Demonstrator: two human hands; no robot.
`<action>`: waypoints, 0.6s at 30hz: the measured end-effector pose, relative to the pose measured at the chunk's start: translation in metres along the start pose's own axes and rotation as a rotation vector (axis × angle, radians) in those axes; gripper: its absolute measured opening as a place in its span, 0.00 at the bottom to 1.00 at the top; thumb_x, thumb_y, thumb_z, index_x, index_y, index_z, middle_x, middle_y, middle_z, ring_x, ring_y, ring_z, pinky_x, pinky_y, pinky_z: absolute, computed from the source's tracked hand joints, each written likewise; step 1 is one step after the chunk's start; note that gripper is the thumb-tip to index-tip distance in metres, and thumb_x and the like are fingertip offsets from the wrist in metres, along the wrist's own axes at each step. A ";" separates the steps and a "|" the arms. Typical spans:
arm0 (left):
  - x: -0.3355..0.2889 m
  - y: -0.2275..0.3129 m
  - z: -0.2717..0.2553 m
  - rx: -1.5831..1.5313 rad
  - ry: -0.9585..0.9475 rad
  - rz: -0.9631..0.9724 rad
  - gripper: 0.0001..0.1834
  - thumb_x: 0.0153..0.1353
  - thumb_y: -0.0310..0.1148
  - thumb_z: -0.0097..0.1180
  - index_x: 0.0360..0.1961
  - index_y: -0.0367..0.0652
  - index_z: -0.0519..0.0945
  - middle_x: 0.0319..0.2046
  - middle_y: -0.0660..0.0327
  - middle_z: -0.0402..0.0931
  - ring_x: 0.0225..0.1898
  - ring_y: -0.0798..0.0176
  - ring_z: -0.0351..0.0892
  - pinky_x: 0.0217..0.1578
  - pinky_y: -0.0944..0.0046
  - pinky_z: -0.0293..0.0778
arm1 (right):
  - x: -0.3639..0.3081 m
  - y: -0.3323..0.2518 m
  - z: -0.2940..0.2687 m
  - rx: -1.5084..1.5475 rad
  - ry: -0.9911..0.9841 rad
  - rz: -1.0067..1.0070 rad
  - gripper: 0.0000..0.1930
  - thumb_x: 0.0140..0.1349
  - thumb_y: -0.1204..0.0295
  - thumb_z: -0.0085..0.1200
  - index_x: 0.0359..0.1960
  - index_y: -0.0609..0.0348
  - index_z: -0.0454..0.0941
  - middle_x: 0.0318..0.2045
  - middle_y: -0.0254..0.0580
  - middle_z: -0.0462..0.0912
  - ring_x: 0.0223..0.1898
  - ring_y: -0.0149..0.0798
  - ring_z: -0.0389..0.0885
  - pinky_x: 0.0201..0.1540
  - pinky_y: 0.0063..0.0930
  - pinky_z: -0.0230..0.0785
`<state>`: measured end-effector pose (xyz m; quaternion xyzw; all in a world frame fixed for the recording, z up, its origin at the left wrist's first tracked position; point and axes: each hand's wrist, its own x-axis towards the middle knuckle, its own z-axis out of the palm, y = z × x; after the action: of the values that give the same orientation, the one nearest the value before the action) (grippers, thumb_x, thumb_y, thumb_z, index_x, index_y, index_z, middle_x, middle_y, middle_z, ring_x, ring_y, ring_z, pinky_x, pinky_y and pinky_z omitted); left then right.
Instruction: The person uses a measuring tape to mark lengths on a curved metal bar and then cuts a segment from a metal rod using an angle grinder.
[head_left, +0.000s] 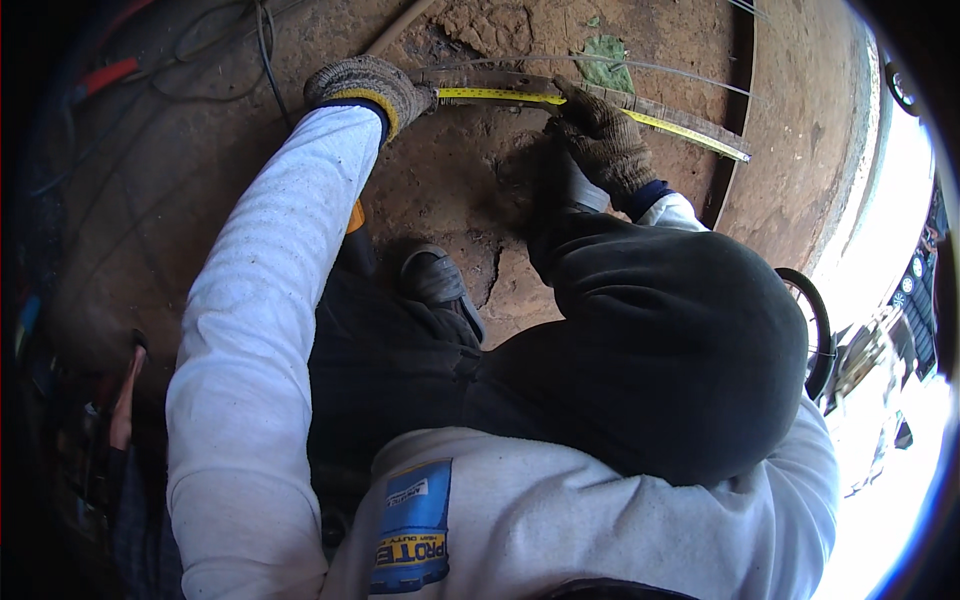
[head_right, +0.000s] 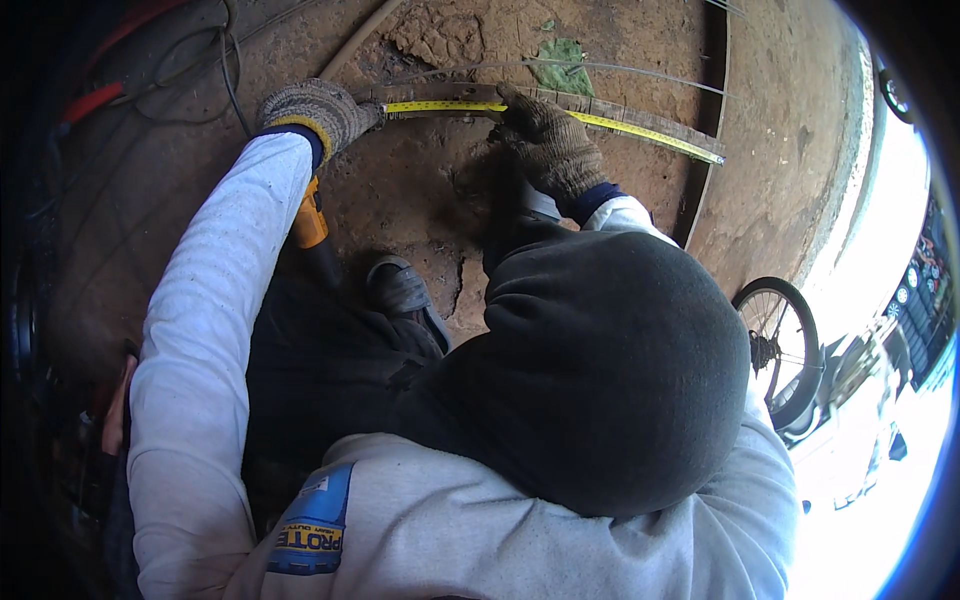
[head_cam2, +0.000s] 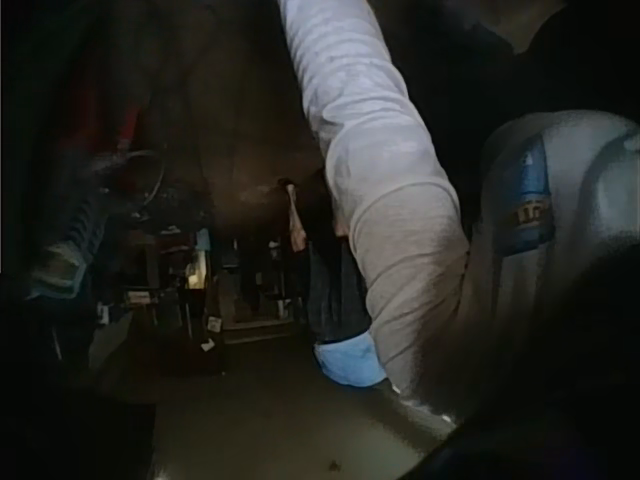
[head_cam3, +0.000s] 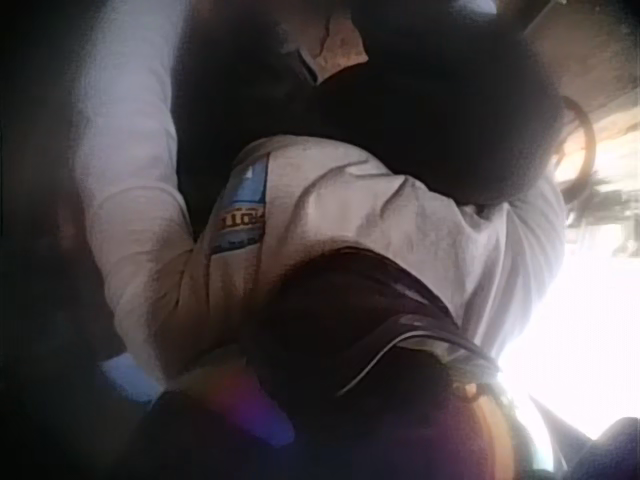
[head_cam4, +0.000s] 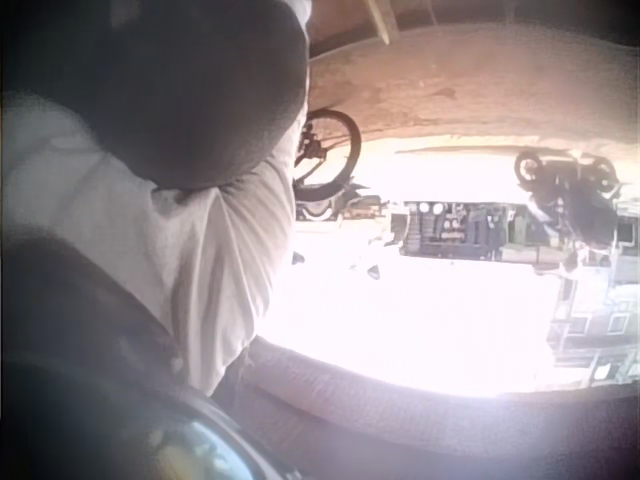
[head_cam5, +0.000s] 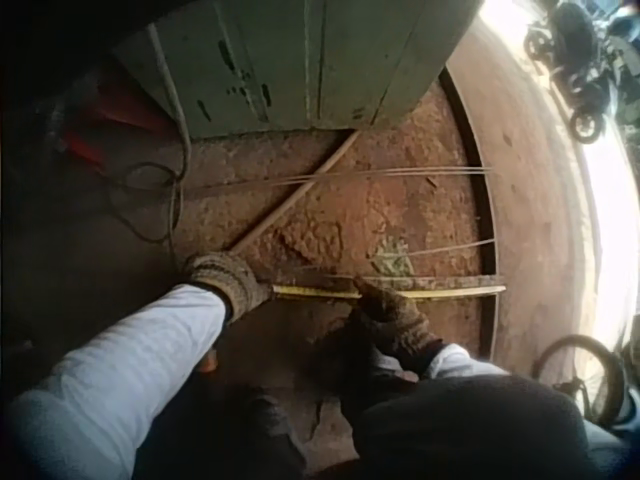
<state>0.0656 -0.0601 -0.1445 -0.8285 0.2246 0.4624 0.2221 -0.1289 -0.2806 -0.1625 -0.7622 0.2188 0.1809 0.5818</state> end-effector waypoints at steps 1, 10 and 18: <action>-0.001 -0.001 -0.001 -0.004 -0.022 -0.006 0.37 0.70 0.64 0.41 0.67 0.50 0.73 0.65 0.52 0.72 0.66 0.47 0.72 0.64 0.42 0.68 | 0.001 -0.002 0.002 0.041 -0.027 0.004 0.28 0.67 0.75 0.57 0.70 0.54 0.68 0.50 0.43 0.84 0.50 0.32 0.80 0.55 0.27 0.73; -0.014 0.002 -0.009 -0.023 0.032 -0.026 0.39 0.68 0.66 0.40 0.65 0.47 0.75 0.65 0.52 0.72 0.65 0.46 0.72 0.63 0.42 0.68 | 0.054 -0.033 0.031 -0.353 -0.231 -0.257 0.26 0.67 0.74 0.57 0.68 0.54 0.70 0.42 0.43 0.86 0.44 0.34 0.83 0.51 0.27 0.76; -0.017 0.007 -0.017 -0.055 0.066 -0.030 0.37 0.67 0.64 0.45 0.64 0.47 0.76 0.63 0.52 0.75 0.63 0.45 0.75 0.62 0.43 0.70 | 0.094 0.011 0.063 -0.234 -0.206 -0.234 0.17 0.72 0.61 0.53 0.56 0.57 0.78 0.39 0.46 0.86 0.40 0.40 0.84 0.45 0.35 0.76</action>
<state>0.0651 -0.0726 -0.1231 -0.8523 0.2068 0.4374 0.1986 -0.0570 -0.2340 -0.2377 -0.8223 0.0456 0.2133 0.5257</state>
